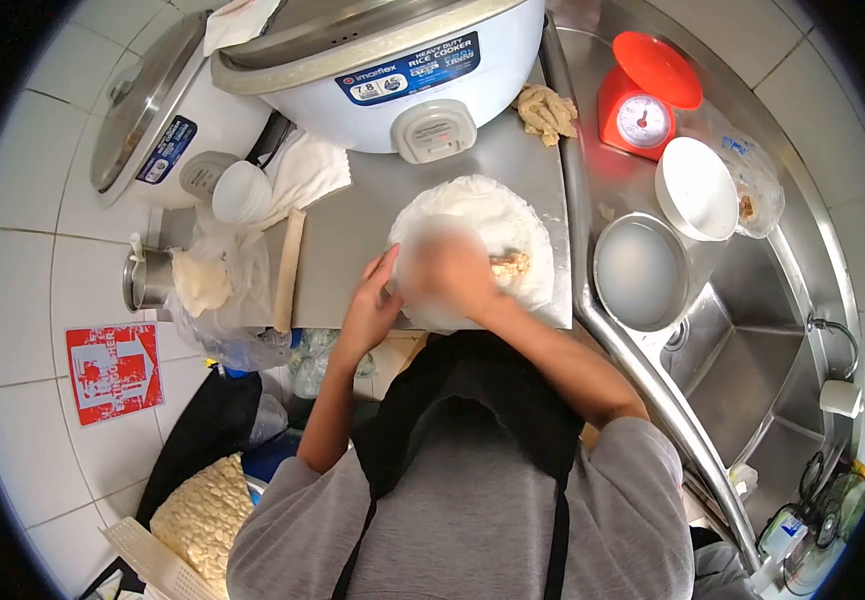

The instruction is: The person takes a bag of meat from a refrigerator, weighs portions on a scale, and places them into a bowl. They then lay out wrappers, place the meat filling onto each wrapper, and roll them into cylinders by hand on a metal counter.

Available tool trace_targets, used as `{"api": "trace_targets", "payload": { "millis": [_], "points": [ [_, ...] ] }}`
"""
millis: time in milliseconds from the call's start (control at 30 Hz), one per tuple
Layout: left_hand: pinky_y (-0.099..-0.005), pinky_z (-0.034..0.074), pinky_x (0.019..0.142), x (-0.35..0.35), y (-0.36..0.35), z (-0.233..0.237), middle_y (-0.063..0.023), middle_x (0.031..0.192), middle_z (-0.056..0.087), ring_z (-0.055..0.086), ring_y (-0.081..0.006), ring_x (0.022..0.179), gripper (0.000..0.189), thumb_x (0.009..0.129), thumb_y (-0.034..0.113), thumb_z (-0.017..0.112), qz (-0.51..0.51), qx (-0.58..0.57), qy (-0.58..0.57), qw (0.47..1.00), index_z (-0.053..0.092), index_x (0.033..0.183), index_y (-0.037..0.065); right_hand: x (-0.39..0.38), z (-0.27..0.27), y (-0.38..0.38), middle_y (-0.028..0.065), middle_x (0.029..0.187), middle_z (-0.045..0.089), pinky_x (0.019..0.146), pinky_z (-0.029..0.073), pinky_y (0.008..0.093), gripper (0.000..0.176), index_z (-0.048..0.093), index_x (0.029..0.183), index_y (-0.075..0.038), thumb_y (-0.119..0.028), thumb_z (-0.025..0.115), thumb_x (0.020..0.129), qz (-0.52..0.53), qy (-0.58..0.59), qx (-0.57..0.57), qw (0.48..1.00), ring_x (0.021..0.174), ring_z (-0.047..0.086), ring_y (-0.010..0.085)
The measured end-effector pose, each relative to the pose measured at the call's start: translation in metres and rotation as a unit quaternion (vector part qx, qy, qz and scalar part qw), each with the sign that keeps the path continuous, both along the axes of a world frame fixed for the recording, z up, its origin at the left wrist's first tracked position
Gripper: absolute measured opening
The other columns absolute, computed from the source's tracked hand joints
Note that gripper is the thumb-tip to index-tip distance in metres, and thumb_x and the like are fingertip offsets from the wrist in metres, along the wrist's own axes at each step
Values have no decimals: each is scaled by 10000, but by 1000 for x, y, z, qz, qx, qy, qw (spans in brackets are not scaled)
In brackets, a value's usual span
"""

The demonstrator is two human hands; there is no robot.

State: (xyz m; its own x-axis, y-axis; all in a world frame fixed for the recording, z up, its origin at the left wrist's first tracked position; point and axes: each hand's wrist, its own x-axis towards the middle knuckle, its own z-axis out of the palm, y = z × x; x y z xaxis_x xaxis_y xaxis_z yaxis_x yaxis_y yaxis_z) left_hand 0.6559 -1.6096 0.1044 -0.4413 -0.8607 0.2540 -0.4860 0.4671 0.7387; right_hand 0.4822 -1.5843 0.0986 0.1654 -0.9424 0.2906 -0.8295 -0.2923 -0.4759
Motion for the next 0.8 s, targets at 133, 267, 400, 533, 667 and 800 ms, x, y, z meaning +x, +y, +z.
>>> {"api": "trace_targets", "payload": {
  "millis": [133,267,400,533,667,800],
  "points": [
    [-322,452,881,-2,-23,-6,-123,1180,560,548,-257,1043,527,759,49,682,-129,22,-1,991,516,1259,35,-14,-1,3,-5,909,563,787,403,331,385,685,963,-117,-324,735,642,23,26,-2,999,942,496,186],
    [-353,453,864,-4,-36,-27,-122,1161,558,540,-275,1042,542,723,110,720,-217,66,-26,974,544,1231,44,-32,-3,6,16,952,574,781,416,350,458,673,1024,-141,-302,767,606,21,20,44,999,919,514,206],
    [-354,455,825,-18,-28,-7,-100,1080,590,547,-270,996,444,721,167,726,-162,67,11,984,618,1134,40,-47,13,14,45,951,581,797,423,347,410,689,1000,-108,-245,769,622,-2,-16,26,1000,926,525,224],
    [-355,434,842,-27,-32,-23,-84,1081,583,540,-273,988,455,728,206,719,-239,21,-12,971,615,1143,50,-82,10,31,79,950,578,795,446,366,416,678,1003,-61,-213,774,627,-7,-49,49,998,899,537,258],
    [-353,410,836,-38,-28,-18,-76,1047,586,532,-258,960,414,732,248,702,-234,-66,-50,969,643,1098,62,-98,7,40,104,933,575,785,461,358,390,667,1007,-33,-152,761,648,-8,-81,49,996,900,542,273],
    [-350,407,807,-54,-28,-13,-58,1016,594,534,-238,928,388,735,262,695,-239,-91,-92,962,658,1068,67,-97,3,42,114,928,570,791,460,363,364,666,1008,-28,-129,745,668,-3,-99,71,992,899,541,278]
  ]
}}
